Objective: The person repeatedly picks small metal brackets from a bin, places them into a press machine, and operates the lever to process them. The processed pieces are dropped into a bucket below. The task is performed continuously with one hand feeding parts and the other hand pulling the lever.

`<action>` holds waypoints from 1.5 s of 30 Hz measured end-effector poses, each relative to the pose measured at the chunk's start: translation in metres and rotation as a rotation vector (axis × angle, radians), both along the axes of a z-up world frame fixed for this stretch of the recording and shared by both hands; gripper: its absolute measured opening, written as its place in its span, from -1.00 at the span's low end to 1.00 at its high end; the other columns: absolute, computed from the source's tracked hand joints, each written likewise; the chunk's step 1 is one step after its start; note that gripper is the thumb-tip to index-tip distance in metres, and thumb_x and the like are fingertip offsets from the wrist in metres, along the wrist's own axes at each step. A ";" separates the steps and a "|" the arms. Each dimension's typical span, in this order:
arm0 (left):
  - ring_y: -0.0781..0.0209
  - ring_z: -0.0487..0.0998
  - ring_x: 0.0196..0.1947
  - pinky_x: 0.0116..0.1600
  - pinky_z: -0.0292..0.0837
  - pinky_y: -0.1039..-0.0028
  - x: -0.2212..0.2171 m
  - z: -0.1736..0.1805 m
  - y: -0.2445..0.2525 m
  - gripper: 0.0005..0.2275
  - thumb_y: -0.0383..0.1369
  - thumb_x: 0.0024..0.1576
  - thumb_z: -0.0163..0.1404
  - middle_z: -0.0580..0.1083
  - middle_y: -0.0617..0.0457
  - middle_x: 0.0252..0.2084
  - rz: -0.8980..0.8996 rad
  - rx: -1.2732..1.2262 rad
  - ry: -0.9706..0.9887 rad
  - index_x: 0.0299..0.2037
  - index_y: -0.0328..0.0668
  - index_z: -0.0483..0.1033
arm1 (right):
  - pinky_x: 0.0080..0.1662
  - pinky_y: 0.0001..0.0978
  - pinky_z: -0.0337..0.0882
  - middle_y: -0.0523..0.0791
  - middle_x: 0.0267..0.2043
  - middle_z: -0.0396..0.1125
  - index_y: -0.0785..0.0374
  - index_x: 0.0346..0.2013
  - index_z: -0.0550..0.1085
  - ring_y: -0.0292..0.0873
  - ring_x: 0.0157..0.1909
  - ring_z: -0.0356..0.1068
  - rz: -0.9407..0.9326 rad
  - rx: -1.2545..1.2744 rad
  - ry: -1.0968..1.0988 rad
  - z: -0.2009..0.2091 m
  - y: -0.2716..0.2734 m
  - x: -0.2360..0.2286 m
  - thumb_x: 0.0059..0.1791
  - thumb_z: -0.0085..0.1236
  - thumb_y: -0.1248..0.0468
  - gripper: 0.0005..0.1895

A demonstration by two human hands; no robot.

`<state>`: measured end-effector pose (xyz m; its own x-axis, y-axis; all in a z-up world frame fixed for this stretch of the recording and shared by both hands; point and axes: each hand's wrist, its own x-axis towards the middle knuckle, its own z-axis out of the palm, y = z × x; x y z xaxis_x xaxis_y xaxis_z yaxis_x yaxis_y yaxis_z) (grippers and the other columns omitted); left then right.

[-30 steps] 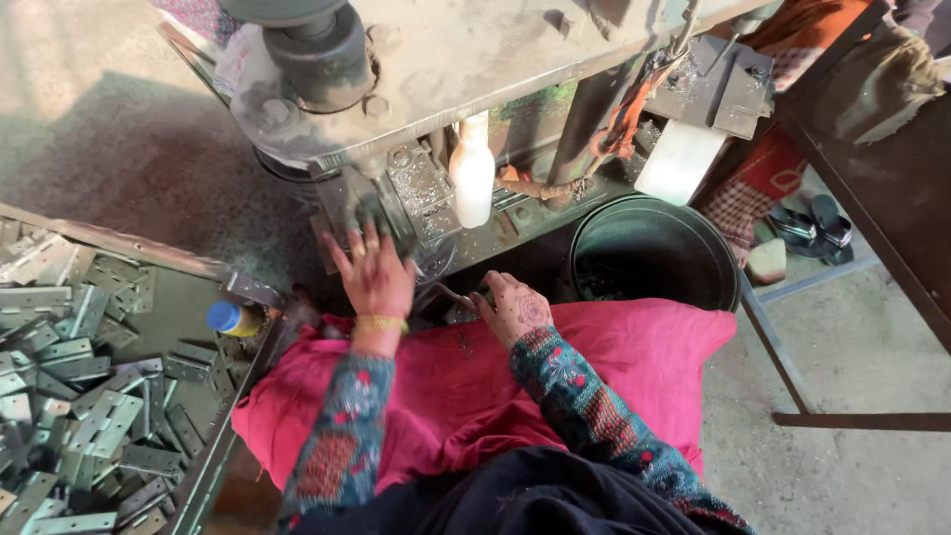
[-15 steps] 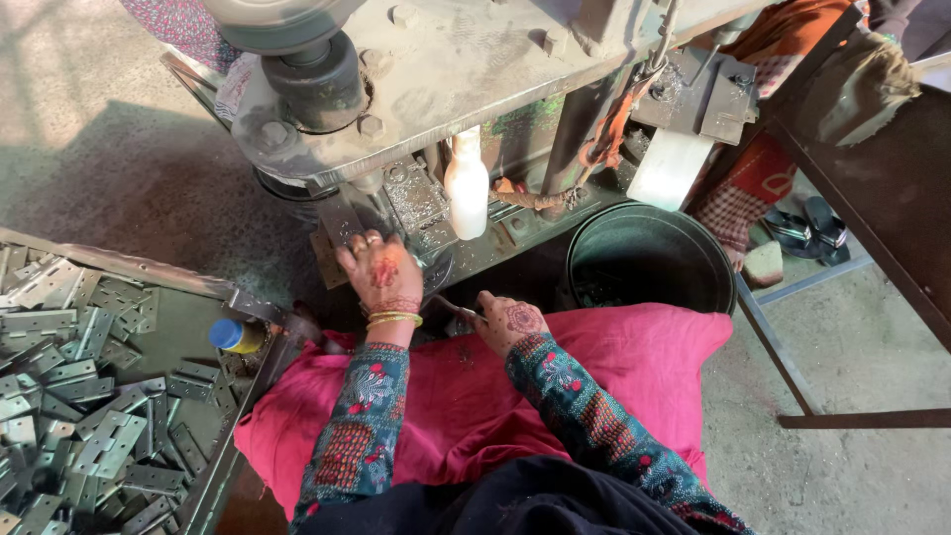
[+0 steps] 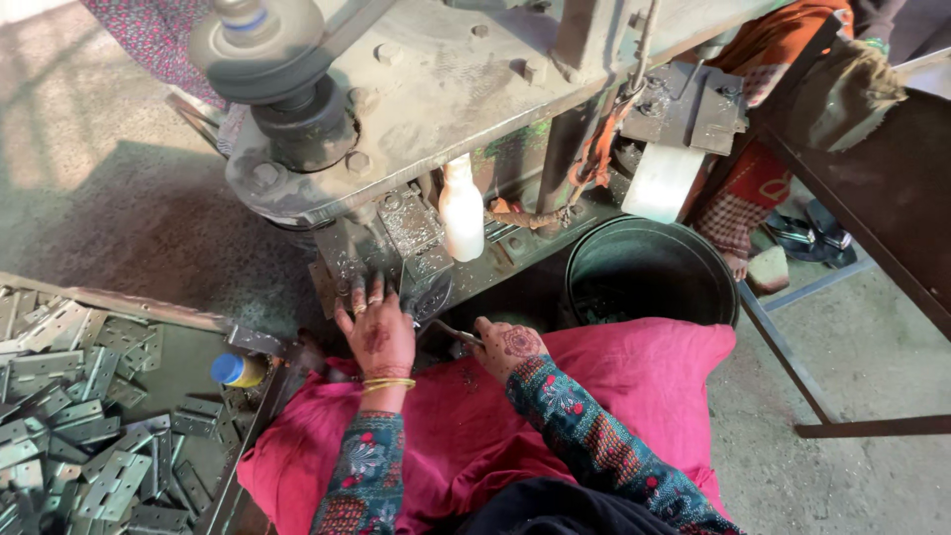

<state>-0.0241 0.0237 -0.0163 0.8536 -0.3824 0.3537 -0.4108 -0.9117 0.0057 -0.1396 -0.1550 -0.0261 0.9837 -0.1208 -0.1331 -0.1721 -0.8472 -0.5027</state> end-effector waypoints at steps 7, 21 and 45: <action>-0.20 0.56 -0.01 0.11 0.43 0.08 0.005 0.027 0.013 -0.64 -0.49 0.05 0.07 0.57 -0.18 -0.01 0.015 -0.607 0.061 0.10 -0.20 0.58 | -0.13 0.01 0.47 0.02 -0.24 0.49 0.17 -0.11 0.39 0.14 -0.14 0.50 0.026 0.010 -0.080 -0.010 -0.002 0.001 -0.02 0.13 0.06 -0.69; -0.27 0.59 -0.12 -0.02 0.48 0.07 0.012 0.010 0.020 -0.63 -0.41 0.06 0.13 0.57 -0.29 -0.13 0.178 -0.605 0.259 0.11 -0.09 0.58 | -0.09 -0.01 0.47 0.01 -0.20 0.49 0.18 -0.10 0.40 0.12 -0.10 0.50 0.009 0.039 -0.041 -0.003 -0.001 -0.003 0.01 0.11 0.08 -0.70; -0.03 0.24 0.44 0.49 -0.13 -0.07 0.004 0.002 -0.004 -0.56 -0.26 0.00 0.15 0.36 0.05 0.36 0.062 0.052 0.056 0.11 -0.19 0.54 | -0.08 -0.05 0.47 -0.03 -0.17 0.49 0.14 -0.09 0.39 0.07 -0.09 0.50 0.037 0.002 -0.015 -0.008 -0.002 -0.003 0.02 0.10 0.04 -0.70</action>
